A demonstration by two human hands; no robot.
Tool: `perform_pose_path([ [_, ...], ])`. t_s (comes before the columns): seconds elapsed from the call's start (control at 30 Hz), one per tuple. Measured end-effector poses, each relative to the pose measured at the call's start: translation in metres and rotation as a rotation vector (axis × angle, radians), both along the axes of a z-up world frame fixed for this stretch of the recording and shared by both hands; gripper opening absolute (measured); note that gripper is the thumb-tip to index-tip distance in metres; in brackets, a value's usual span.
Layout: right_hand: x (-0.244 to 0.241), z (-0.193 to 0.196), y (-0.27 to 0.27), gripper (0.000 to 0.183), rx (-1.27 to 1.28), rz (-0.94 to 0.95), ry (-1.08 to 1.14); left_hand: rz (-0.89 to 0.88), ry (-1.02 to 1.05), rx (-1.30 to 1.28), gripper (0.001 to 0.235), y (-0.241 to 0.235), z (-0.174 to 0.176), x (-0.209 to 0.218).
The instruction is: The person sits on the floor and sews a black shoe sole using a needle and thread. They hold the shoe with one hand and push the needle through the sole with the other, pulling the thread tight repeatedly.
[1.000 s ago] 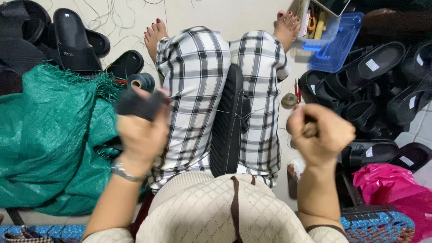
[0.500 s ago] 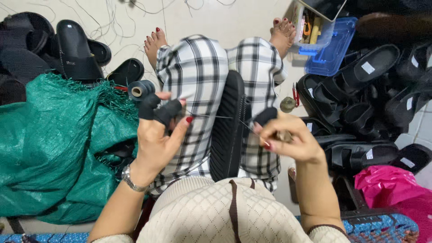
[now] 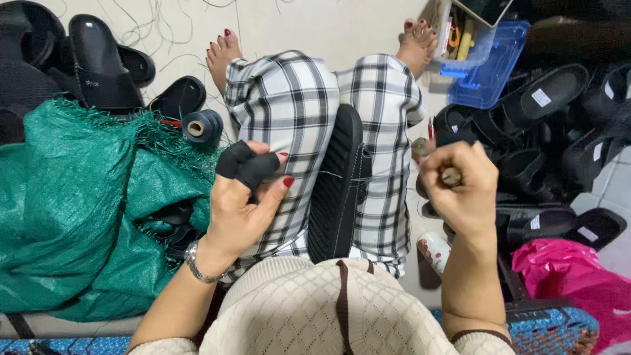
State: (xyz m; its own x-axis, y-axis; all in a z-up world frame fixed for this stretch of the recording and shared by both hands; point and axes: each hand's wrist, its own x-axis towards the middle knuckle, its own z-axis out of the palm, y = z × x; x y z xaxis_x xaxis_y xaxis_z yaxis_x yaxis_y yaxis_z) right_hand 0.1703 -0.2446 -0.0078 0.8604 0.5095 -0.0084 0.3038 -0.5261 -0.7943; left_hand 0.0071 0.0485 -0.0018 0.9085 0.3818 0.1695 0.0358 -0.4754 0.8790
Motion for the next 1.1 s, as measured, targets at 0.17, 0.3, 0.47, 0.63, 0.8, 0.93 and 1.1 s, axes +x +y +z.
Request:
perform_pose_path([
  [0.17, -0.018, 0.011, 0.006, 0.028, -0.023, 0.123, -0.153, 0.053, 0.024, -0.064, 0.026, 0.004, -0.002, -0.004],
  [0.3, -0.034, -0.017, 0.007, 0.027, -0.213, 0.134, -0.385, 0.064, -0.002, 0.058, 0.025, 0.004, -0.002, -0.005],
  [0.47, 0.000, -0.050, -0.085, 0.018, -0.078, -0.069, -0.072, 0.154, -0.022, 0.894, 0.028, 0.083, -0.035, -0.052],
  [0.63, 0.026, -0.050, -0.181, 0.029, -0.407, -0.817, -0.794, 0.288, 0.722, 0.890, 0.046, 0.128, -0.024, -0.083],
  [0.8, -0.018, 0.030, 0.011, 0.032, 0.127, 0.089, -0.177, -0.252, 0.192, 0.340, 0.019, -0.004, 0.028, 0.007],
  [0.93, -0.027, 0.027, 0.019, 0.008, 0.112, 0.306, 0.166, -0.457, 0.707, -0.174, 0.025, -0.004, 0.025, -0.008],
  [1.1, -0.018, -0.008, 0.033, 0.011, 0.979, 0.313, 0.808, -0.577, 0.148, -0.620, 0.044, -0.027, 0.005, 0.005],
])
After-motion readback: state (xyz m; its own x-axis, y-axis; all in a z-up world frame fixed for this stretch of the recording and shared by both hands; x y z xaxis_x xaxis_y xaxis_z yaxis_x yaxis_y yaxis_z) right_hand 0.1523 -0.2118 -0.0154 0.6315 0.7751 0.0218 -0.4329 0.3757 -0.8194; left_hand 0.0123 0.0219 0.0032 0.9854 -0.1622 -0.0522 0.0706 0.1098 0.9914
